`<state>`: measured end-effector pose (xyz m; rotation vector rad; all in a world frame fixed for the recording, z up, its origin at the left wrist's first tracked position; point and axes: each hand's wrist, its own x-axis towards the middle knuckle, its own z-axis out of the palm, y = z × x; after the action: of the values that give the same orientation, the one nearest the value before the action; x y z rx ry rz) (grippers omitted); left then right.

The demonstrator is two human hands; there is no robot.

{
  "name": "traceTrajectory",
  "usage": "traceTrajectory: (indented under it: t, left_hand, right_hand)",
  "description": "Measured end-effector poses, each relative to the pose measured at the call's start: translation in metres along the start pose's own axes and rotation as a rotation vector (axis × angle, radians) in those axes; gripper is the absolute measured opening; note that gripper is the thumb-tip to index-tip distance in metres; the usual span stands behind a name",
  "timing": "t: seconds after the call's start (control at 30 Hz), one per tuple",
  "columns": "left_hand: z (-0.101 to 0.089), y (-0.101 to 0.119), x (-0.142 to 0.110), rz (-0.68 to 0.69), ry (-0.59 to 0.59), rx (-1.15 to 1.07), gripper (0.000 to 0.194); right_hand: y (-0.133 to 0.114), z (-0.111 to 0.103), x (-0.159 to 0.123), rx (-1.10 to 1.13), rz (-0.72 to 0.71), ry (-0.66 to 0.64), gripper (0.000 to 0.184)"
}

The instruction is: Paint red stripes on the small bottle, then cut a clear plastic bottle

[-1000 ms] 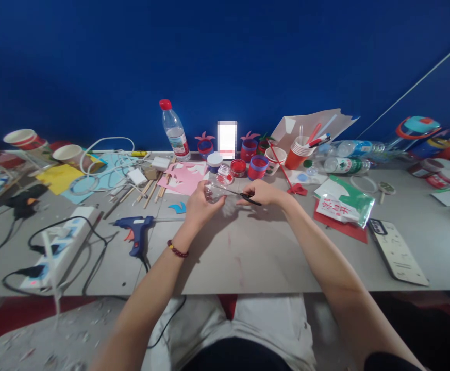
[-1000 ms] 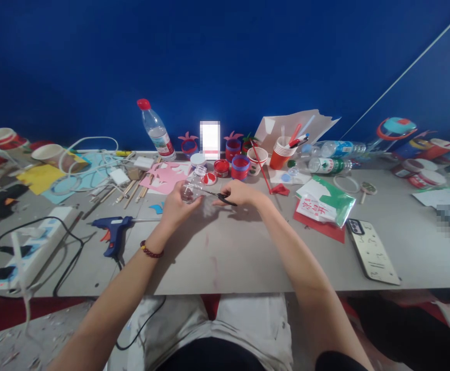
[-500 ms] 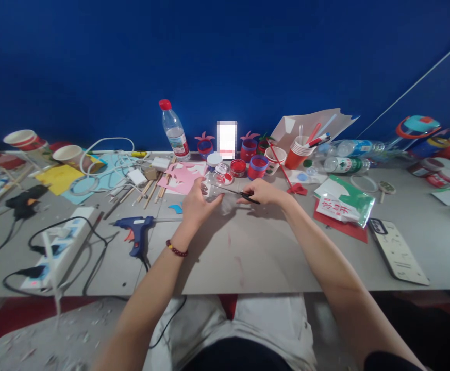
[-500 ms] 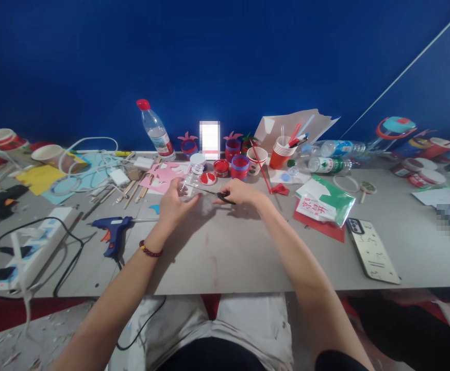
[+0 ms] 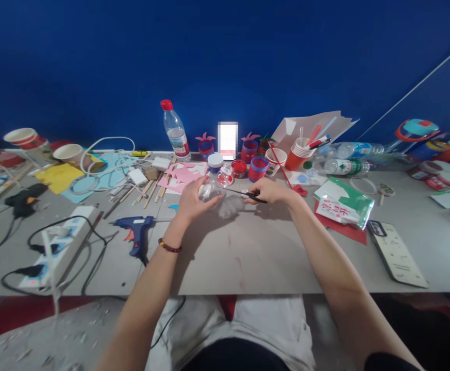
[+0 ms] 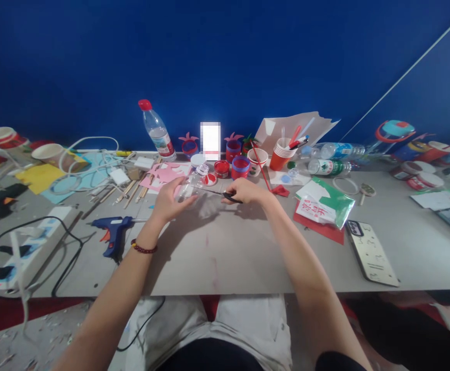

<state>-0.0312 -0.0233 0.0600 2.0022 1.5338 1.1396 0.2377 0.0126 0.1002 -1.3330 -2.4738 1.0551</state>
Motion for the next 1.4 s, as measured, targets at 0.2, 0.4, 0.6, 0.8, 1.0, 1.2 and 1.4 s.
traceTrajectory:
  t: [0.2,0.4,0.6,0.8,1.0,1.2,1.4]
  left_hand:
    - [0.002,0.006,-0.002,-0.081,-0.118,-0.231,0.053]
    - [0.004,0.013,-0.004,-0.114,-0.092,-0.217,0.048]
    - [0.011,0.015,-0.008,-0.134,-0.121,-0.135,0.047]
    - [0.02,0.013,-0.01,-0.162,-0.044,-0.073,0.051]
    - [0.022,0.013,-0.011,-0.172,-0.01,-0.034,0.055]
    - [0.022,0.015,-0.011,-0.186,0.014,0.012,0.056]
    - [0.025,0.011,-0.011,-0.192,0.064,0.082,0.058]
  right_hand:
    - [-0.001,0.001,-0.001,0.013,-0.008,0.006,0.044]
    - [-0.002,0.004,-0.001,0.049,0.006,0.004,0.049]
    - [-0.006,0.009,0.001,0.087,0.011,-0.016,0.047]
    - [-0.004,0.01,0.001,0.104,0.023,-0.004,0.045]
    - [0.0,0.011,0.005,0.069,-0.003,0.006,0.043]
    - [0.003,0.013,0.007,0.041,0.008,0.015,0.044]
    - [-0.001,0.011,0.007,0.027,0.015,0.023,0.043]
